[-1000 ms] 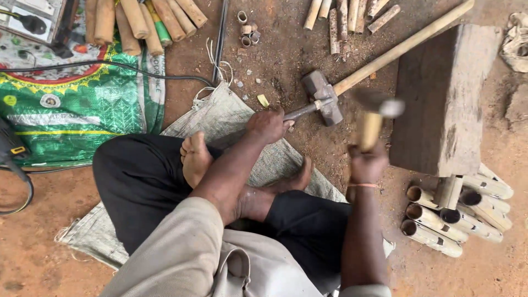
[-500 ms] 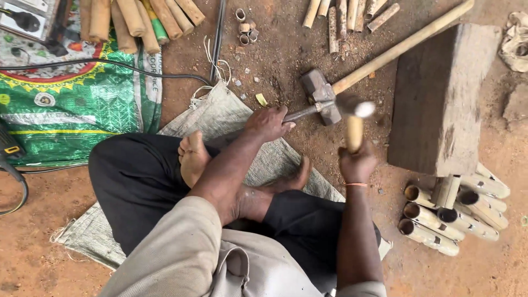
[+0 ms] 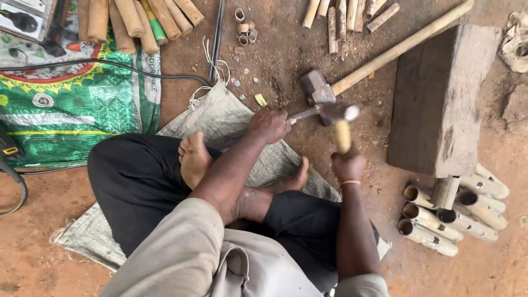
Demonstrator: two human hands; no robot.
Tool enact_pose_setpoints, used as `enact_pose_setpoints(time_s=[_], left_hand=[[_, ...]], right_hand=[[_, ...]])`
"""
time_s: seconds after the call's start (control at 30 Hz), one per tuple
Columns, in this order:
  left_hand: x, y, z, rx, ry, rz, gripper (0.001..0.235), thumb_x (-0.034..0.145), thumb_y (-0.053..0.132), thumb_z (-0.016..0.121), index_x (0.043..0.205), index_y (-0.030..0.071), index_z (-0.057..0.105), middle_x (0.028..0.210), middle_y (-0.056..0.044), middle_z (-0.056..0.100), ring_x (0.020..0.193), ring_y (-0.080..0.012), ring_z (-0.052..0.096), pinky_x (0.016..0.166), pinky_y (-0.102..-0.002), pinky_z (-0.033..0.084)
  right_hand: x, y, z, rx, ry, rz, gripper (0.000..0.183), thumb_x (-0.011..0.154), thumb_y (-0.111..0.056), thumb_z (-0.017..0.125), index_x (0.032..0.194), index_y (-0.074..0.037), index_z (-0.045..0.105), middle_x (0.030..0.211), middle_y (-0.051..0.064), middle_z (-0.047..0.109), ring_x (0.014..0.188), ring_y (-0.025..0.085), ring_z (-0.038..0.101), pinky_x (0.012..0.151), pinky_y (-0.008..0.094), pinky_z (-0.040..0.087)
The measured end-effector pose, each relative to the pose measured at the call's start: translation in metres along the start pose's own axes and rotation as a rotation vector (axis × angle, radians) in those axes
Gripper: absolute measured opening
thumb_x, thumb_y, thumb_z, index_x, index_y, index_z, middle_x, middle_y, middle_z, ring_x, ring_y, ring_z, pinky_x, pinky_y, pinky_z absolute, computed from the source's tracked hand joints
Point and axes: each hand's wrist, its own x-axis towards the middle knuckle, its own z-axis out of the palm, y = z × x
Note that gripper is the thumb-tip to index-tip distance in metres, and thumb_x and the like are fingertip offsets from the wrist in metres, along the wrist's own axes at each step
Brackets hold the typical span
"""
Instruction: The person is using a hammer to strike a metal rod to shape it or prepare it for manufacturing.
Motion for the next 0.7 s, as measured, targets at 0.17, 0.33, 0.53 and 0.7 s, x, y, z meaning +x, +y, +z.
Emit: enact_pose_setpoints(time_s=[0.17,0.33,0.53,0.7], left_hand=[[0.002,0.0,-0.007,-0.129,-0.099,-0.043,0.047,0.109,0.048,0.036,0.106,0.009,0.063,0.079,-0.006,0.059,0.066,-0.0207,0.058,0.063,-0.044,0.053],[0.01,-0.009,-0.002,-0.161,-0.076,0.01,0.048,0.109,0.048,0.037,0.099,0.01,0.064,0.077,-0.006,0.057,0.066,-0.0198,0.056,0.063,-0.043,0.051],[0.003,-0.004,-0.016,-0.177,-0.096,-0.046,0.047,0.108,0.049,0.037,0.108,0.01,0.063,0.079,-0.006,0.059,0.068,-0.0213,0.058,0.065,-0.044,0.054],[0.006,-0.005,-0.01,-0.119,-0.088,0.003,0.056,0.103,0.056,0.045,0.127,0.007,0.056,0.086,-0.009,0.064,0.073,-0.0234,0.064,0.072,-0.046,0.057]], right_hand=[[0.012,-0.059,-0.101,0.495,0.205,-0.17,0.024,0.087,-0.003,0.077,0.109,-0.005,0.067,0.095,0.007,0.07,0.076,0.015,0.068,0.068,0.031,0.058],[0.04,-0.079,-0.097,0.812,0.522,-0.623,0.019,0.091,0.005,0.072,0.106,-0.004,0.064,0.093,0.008,0.07,0.066,0.012,0.065,0.061,0.029,0.056],[0.008,-0.043,-0.031,-0.14,0.156,-0.332,0.03,0.081,-0.003,0.083,0.104,-0.001,0.063,0.095,0.015,0.064,0.087,0.03,0.064,0.077,0.042,0.058],[0.005,-0.083,-0.112,0.743,0.211,-0.181,0.028,0.087,0.006,0.073,0.113,-0.002,0.065,0.107,0.01,0.068,0.09,0.018,0.068,0.081,0.035,0.062]])
